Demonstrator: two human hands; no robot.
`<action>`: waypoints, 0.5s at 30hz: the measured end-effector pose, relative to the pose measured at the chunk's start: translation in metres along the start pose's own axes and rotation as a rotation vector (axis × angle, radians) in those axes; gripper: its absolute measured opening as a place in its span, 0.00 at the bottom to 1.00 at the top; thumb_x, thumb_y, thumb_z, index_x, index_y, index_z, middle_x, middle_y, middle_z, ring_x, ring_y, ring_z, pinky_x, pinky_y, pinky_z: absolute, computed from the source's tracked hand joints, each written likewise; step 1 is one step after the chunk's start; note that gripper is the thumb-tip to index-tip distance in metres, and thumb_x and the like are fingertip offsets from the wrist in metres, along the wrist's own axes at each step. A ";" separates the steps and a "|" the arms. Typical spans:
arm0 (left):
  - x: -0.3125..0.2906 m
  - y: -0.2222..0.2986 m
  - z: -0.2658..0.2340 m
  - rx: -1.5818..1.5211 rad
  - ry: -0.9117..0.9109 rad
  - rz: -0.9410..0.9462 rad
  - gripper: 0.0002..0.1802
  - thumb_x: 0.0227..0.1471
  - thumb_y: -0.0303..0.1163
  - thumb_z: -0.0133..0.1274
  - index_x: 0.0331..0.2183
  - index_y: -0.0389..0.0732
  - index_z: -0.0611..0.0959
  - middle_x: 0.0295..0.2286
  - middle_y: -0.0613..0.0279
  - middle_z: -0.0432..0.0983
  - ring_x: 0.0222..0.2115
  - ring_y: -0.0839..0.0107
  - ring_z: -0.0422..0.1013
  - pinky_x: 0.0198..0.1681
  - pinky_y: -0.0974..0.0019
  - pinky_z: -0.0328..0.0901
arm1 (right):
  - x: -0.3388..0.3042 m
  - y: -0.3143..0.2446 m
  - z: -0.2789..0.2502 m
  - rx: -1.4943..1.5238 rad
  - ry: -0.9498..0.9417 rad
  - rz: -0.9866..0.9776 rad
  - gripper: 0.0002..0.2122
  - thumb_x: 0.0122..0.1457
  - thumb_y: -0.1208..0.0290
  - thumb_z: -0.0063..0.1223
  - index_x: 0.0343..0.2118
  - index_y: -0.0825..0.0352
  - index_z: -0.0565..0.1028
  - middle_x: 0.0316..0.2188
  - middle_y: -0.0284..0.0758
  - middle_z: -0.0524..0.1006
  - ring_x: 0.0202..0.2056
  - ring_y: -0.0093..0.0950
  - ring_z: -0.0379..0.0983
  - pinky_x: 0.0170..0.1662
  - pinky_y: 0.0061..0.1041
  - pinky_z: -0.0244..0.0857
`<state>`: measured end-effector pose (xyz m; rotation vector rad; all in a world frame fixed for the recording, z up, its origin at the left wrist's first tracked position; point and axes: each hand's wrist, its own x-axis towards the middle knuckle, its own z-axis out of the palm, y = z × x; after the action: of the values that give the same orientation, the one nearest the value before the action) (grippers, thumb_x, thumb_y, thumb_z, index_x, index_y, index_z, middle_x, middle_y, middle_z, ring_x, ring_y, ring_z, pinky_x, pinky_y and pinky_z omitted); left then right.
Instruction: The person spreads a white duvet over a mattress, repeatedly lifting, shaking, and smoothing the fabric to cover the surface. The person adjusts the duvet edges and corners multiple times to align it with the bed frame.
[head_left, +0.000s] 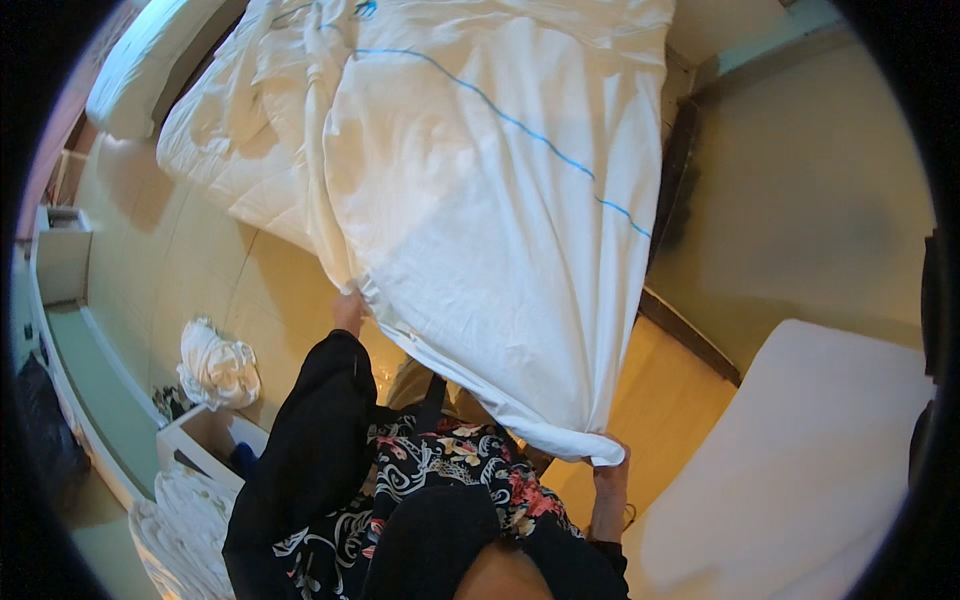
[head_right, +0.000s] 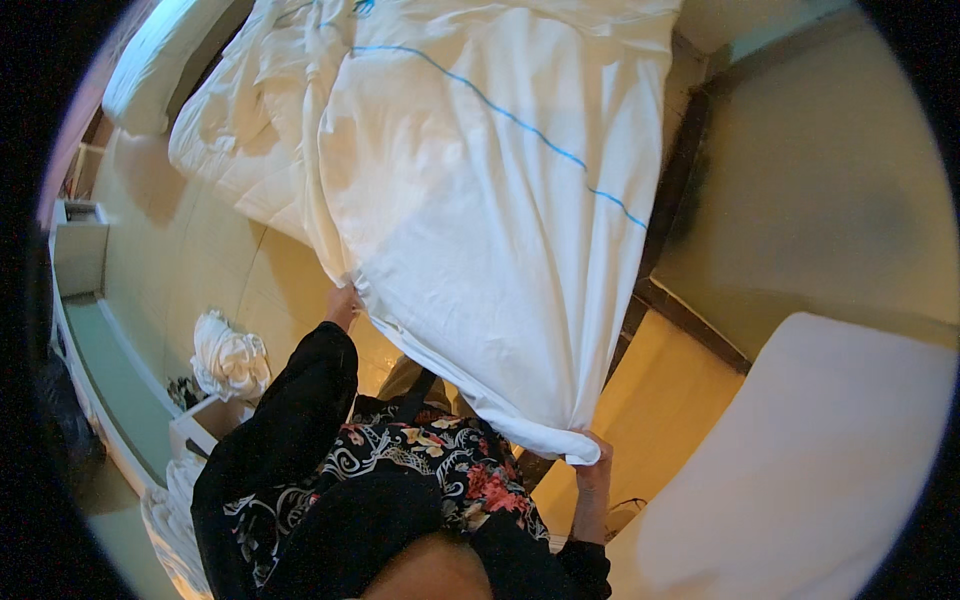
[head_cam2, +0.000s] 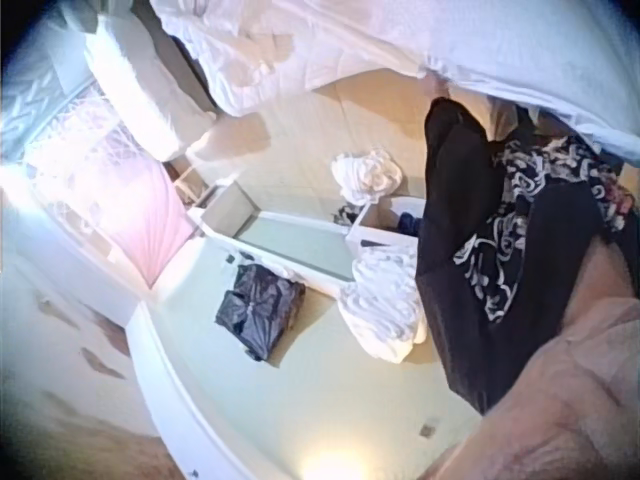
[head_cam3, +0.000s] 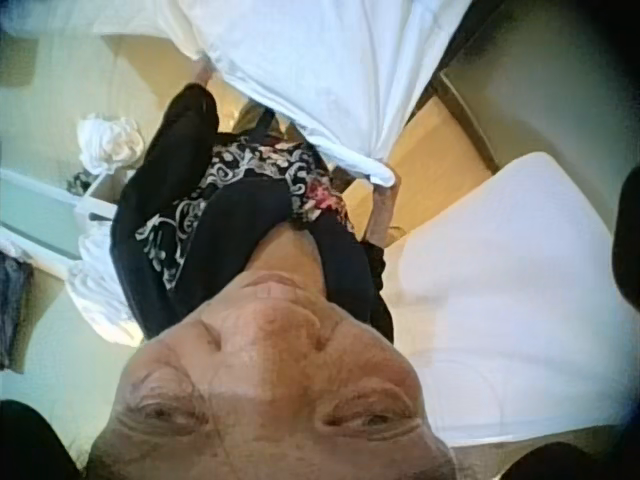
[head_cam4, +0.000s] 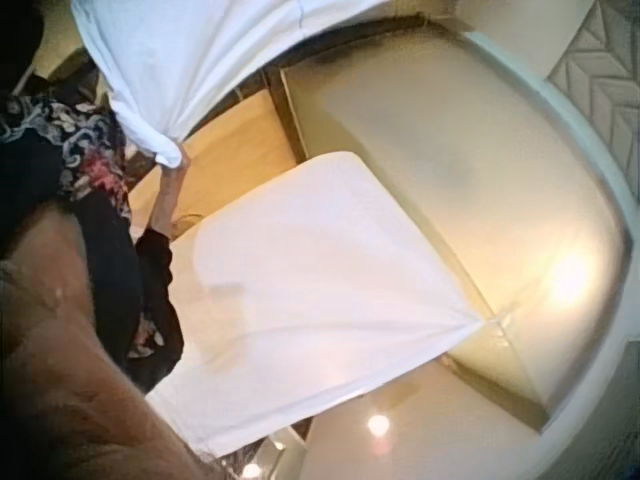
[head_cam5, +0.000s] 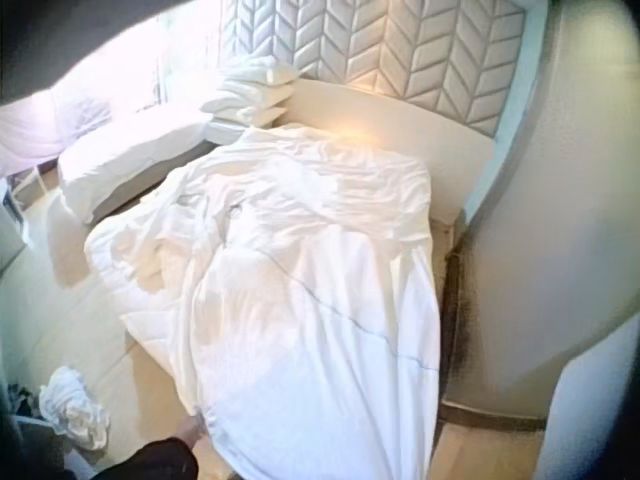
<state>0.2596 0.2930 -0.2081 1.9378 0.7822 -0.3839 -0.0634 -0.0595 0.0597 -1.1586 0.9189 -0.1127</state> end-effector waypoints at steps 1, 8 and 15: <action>-0.005 0.011 0.006 0.023 0.029 0.158 0.16 0.40 0.37 0.49 0.26 0.32 0.73 0.22 0.49 0.70 0.24 0.61 0.68 0.27 0.61 0.61 | 0.001 -0.011 0.003 0.033 -0.031 -0.043 0.17 0.36 0.67 0.59 0.29 0.73 0.72 0.24 0.35 0.73 0.24 0.24 0.70 0.26 0.20 0.66; -0.026 0.081 0.062 0.114 -0.072 0.153 0.23 0.42 0.40 0.48 0.35 0.29 0.70 0.32 0.50 0.68 0.30 0.61 0.67 0.32 0.66 0.60 | -0.005 0.001 -0.030 0.192 -0.138 -0.033 0.22 0.32 0.66 0.61 0.32 0.73 0.69 0.28 0.38 0.72 0.28 0.27 0.71 0.29 0.24 0.69; 0.008 0.066 0.078 -0.613 -0.218 -0.164 0.23 0.47 0.39 0.43 0.36 0.27 0.68 0.32 0.53 0.67 0.32 0.65 0.64 0.35 0.67 0.60 | -0.003 -0.005 -0.008 0.177 -0.064 -0.043 0.16 0.34 0.75 0.59 0.30 0.72 0.72 0.25 0.33 0.73 0.27 0.23 0.70 0.31 0.21 0.65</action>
<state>0.3138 0.2067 -0.2054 1.2442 0.8022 -0.3904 -0.0686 -0.0658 0.0644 -1.0120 0.8110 -0.1871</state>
